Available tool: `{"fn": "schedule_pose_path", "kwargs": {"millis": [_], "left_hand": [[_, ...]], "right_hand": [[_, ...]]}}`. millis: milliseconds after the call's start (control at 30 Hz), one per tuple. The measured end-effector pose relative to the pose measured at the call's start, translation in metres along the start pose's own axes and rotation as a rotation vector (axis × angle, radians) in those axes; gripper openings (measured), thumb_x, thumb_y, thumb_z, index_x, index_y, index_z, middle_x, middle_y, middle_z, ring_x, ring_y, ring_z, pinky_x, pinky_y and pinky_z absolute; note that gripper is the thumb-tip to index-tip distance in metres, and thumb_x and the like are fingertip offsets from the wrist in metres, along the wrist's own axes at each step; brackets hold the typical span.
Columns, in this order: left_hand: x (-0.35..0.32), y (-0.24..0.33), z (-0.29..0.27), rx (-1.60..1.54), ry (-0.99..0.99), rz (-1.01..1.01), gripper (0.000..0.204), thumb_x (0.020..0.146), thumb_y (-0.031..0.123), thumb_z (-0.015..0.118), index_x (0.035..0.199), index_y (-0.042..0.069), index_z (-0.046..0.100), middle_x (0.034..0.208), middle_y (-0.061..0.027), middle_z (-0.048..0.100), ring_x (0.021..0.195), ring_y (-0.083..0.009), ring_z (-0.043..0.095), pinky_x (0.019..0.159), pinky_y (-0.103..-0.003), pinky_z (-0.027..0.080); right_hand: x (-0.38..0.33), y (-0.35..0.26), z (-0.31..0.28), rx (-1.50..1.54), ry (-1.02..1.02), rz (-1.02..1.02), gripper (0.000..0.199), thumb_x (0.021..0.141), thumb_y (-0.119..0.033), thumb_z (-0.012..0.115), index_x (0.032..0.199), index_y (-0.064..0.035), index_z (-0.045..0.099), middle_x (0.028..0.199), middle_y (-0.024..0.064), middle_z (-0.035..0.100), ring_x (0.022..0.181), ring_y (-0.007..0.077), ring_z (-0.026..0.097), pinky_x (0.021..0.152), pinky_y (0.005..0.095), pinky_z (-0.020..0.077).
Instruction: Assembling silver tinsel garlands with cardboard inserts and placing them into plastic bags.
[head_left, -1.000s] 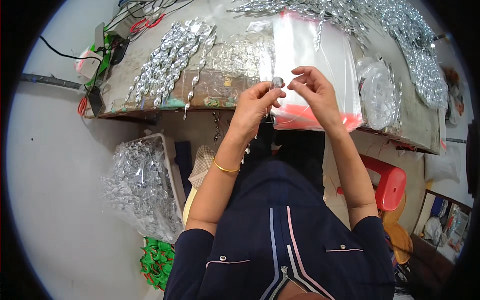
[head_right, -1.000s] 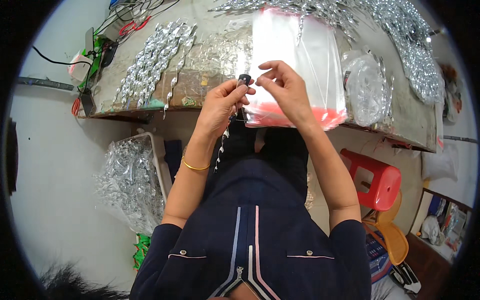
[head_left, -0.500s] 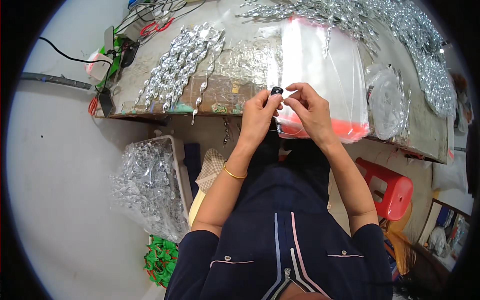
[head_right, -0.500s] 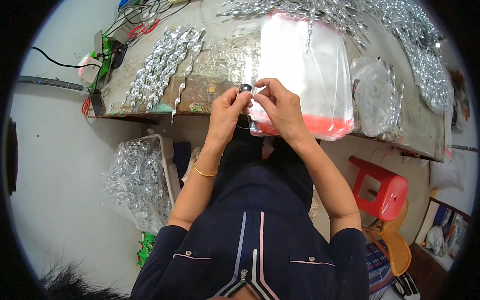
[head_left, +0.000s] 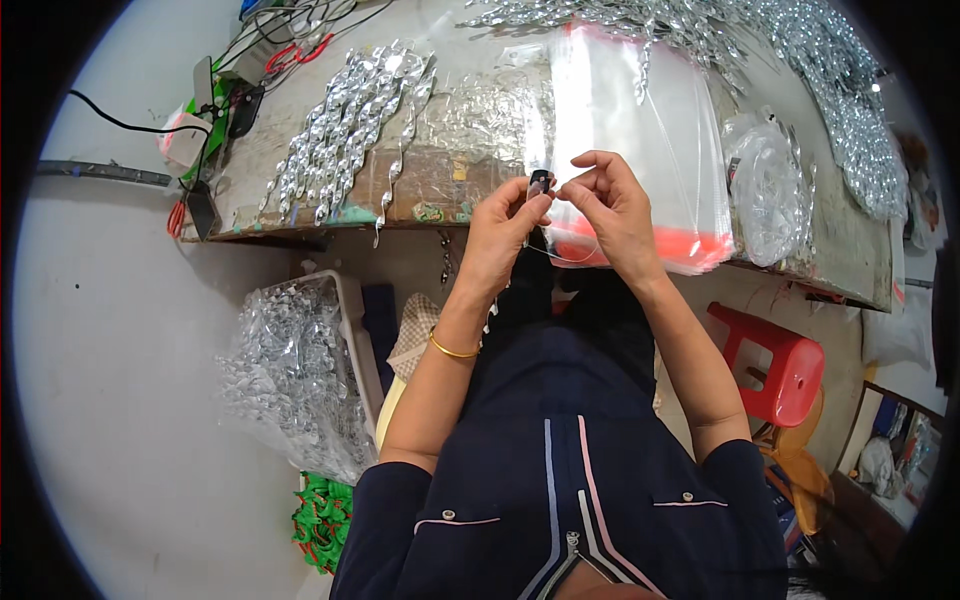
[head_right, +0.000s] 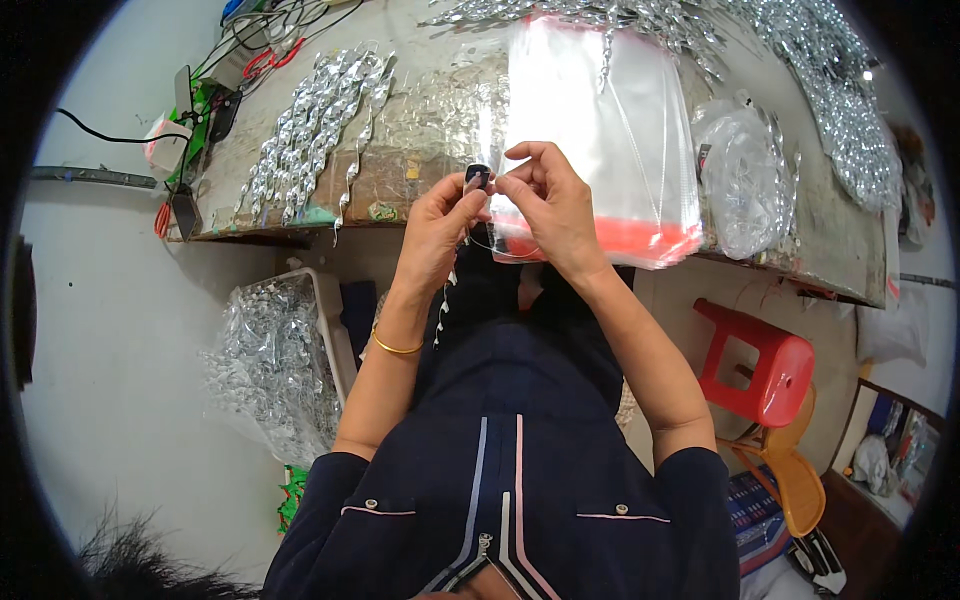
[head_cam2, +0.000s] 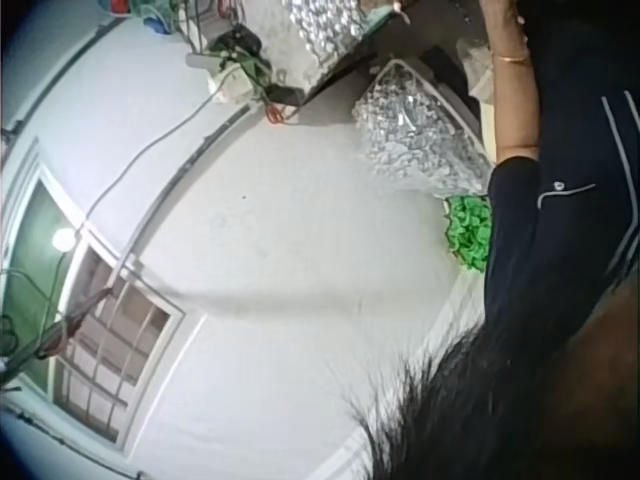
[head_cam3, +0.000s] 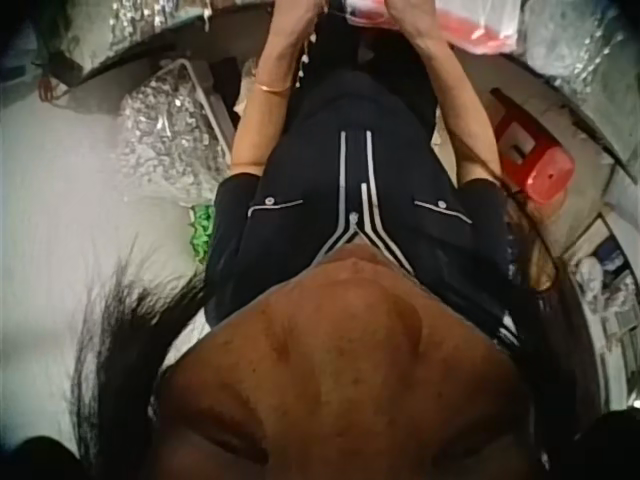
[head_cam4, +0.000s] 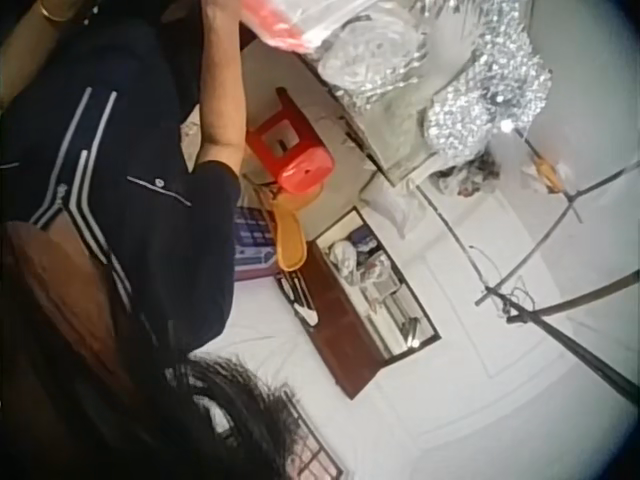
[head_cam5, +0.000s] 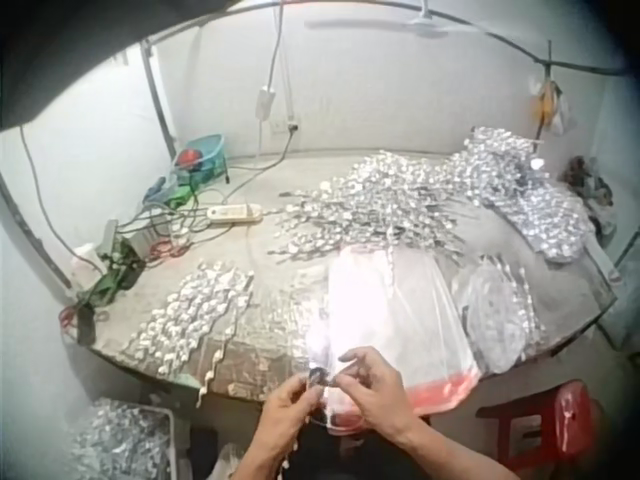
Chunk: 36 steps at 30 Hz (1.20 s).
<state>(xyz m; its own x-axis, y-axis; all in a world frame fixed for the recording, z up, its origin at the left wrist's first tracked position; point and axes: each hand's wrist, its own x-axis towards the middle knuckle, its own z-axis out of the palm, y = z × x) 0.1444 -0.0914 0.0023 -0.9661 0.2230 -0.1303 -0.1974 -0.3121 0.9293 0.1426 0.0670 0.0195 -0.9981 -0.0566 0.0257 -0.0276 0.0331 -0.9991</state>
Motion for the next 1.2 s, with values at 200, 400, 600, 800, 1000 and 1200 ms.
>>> {"fn": "schedule_pose_path", "kwargs": {"millis": [200, 400, 600, 800, 1000, 1200], "left_hand": [[-0.002, 0.006, 0.001, -0.014, 0.025, -0.055, 0.014, 0.089, 0.015, 0.063, 0.093, 0.002, 0.063, 0.081, 0.0014, 0.061, 0.072, -0.0043, 0.051, 0.068, -0.02, 0.042], [-0.001, -0.001, 0.001, 0.075, 0.073, 0.029, 0.015, 0.09, 0.016, 0.061, 0.089, 0.002, 0.064, 0.076, 0.0025, 0.06, 0.069, -0.0037, 0.05, 0.063, -0.019, 0.04], [-0.001, -0.009, -0.005, 0.142, 0.047, 0.077, 0.015, 0.092, 0.016, 0.058, 0.092, 0.002, 0.062, 0.076, 0.0028, 0.057, 0.068, -0.0034, 0.049, 0.061, -0.018, 0.039], [-0.002, -0.012, -0.012, 0.082, 0.045, 0.041, 0.015, 0.092, 0.018, 0.059, 0.092, 0.003, 0.061, 0.079, 0.0014, 0.059, 0.069, -0.0048, 0.05, 0.063, -0.019, 0.04], [-0.003, -0.014, -0.011, 0.05, 0.05, 0.047, 0.017, 0.093, 0.019, 0.058, 0.094, 0.003, 0.061, 0.081, 0.0008, 0.06, 0.07, -0.0052, 0.051, 0.065, -0.019, 0.042], [-0.005, -0.012, -0.015, -0.119, 0.055, -0.002, 0.022, 0.096, 0.02, 0.051, 0.104, 0.002, 0.062, 0.085, 0.0018, 0.062, 0.069, -0.0014, 0.049, 0.058, -0.016, 0.035]], "right_hand": [[-0.004, -0.001, 0.007, 0.019, -0.016, 0.01, 0.023, 0.09, -0.004, 0.057, 0.11, 0.0002, 0.046, 0.083, 0.0062, 0.063, 0.082, 0.01, 0.061, 0.074, 0.0221, 0.0459], [-0.005, -0.003, 0.008, 0.034, -0.057, 0.05, 0.023, 0.09, -0.004, 0.058, 0.11, -0.0005, 0.047, 0.081, 0.0055, 0.063, 0.08, 0.0088, 0.06, 0.072, 0.0211, 0.0447], [-0.008, 0.004, 0.005, -0.011, -0.085, 0.036, 0.023, 0.089, -0.006, 0.061, 0.11, 0.0013, 0.053, 0.082, 0.0045, 0.064, 0.079, 0.008, 0.06, 0.07, 0.0216, 0.0463], [-0.014, 0.006, 0.009, -0.306, 0.022, -0.166, 0.009, 0.084, -0.006, 0.066, 0.092, 0.0, 0.066, 0.078, 0.0029, 0.062, 0.069, 0.0075, 0.056, 0.061, 0.0224, 0.0449], [-0.013, 0.002, 0.018, -0.388, 0.137, -0.217, 0.007, 0.082, -0.005, 0.066, 0.087, 0.0, 0.066, 0.074, 0.0036, 0.059, 0.058, 0.0077, 0.049, 0.054, 0.0231, 0.0405], [-0.012, -0.009, 0.031, -0.452, 0.221, -0.374, 0.004, 0.081, -0.005, 0.066, 0.084, -0.0025, 0.065, 0.073, 0.0027, 0.057, 0.053, 0.0056, 0.045, 0.048, 0.0225, 0.0373]]}}
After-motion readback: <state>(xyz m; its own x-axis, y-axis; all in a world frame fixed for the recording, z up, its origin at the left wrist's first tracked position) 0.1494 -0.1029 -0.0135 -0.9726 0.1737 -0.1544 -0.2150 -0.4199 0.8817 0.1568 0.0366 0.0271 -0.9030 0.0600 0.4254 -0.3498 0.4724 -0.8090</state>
